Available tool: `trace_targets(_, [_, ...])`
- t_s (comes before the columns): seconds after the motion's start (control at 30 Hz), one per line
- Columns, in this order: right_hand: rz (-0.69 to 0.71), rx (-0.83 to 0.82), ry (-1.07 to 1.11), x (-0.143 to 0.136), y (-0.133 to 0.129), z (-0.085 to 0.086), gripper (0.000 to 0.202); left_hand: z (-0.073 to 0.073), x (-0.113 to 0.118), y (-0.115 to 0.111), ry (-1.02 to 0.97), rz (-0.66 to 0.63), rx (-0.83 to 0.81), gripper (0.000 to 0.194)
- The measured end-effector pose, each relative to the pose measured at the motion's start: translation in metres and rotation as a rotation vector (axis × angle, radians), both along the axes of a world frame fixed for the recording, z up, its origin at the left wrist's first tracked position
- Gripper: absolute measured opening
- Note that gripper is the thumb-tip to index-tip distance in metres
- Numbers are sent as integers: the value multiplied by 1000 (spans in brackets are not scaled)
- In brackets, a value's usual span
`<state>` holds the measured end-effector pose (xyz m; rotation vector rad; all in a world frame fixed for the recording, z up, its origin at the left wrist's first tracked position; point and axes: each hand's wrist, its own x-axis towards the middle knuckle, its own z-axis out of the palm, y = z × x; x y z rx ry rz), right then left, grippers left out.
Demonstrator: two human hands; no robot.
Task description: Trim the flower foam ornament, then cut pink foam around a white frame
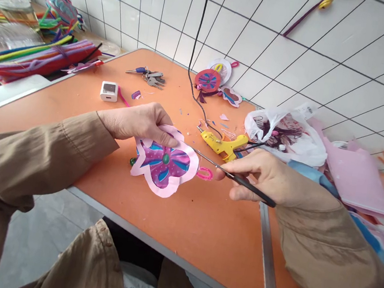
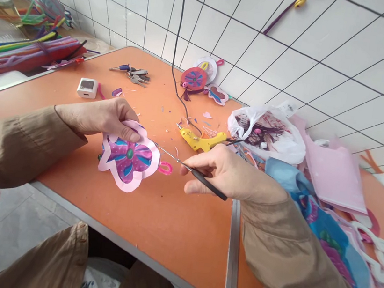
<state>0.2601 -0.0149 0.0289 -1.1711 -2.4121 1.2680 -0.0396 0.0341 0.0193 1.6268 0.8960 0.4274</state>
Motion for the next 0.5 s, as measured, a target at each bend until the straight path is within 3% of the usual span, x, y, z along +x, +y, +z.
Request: trace_targets(0.5, [11,12,-24,0,1,0,53,1,0,2,-47,-61,-88,37])
